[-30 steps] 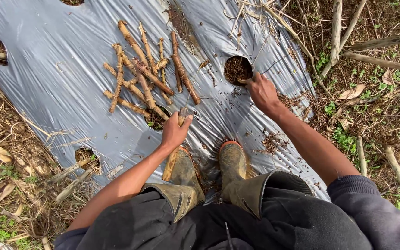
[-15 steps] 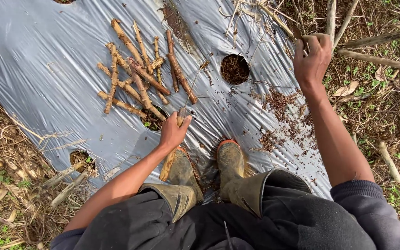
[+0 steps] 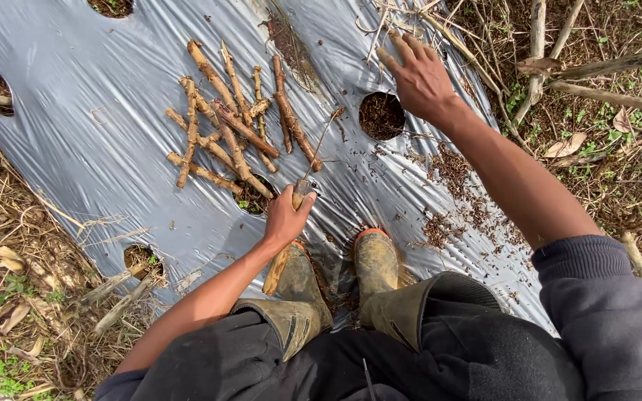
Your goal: The person uses a machete to clear debris from holes in a plastic sheet and then places small wooden cuttings into the holes. The person handles the cuttings and the machete to prepare the planting sites.
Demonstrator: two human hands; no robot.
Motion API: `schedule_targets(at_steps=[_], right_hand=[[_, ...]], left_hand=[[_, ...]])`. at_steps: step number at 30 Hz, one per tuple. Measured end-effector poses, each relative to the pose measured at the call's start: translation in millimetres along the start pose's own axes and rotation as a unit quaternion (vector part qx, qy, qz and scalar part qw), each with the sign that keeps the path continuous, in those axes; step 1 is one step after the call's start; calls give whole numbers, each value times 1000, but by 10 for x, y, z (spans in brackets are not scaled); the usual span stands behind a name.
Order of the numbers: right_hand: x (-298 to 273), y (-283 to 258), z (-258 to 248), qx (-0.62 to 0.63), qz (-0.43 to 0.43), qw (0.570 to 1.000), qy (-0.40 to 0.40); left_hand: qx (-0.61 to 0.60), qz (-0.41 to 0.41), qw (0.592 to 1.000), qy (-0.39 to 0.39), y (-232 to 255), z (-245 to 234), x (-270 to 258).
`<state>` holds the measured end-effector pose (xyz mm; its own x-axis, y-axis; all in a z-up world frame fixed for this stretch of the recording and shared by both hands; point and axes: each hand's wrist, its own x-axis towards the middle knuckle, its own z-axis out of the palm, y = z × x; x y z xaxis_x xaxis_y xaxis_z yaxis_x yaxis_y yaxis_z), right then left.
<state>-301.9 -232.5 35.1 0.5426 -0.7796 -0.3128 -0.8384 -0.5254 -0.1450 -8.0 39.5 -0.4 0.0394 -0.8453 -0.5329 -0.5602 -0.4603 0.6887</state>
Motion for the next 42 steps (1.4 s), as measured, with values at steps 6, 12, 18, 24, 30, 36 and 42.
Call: schedule_targets(at_steps=[6, 12, 18, 24, 30, 36, 42], right_hand=[[740, 85, 470, -80, -103, 991, -27], [90, 555, 372, -48, -33, 998, -2], [-313, 1266, 656, -22, 165, 986, 11], [-470, 914, 797, 11, 190, 977, 94], [-950, -142, 982, -29, 61, 967, 245], [-1216, -446, 1470, 2, 48, 998, 50], [-1266, -574, 1338, -44, 71, 994, 72]], left_hand=[[-11, -13, 1000, -17, 96, -80, -65], [2, -5, 1000, -17, 351, -193, -102], [46, 86, 994, -50, 432, -107, 109], [120, 127, 984, -38, 353, 48, 313], [148, 34, 987, -58, 528, 107, 660], [114, 57, 987, -99, 381, 182, 393], [213, 82, 973, -36, 860, -168, 135]])
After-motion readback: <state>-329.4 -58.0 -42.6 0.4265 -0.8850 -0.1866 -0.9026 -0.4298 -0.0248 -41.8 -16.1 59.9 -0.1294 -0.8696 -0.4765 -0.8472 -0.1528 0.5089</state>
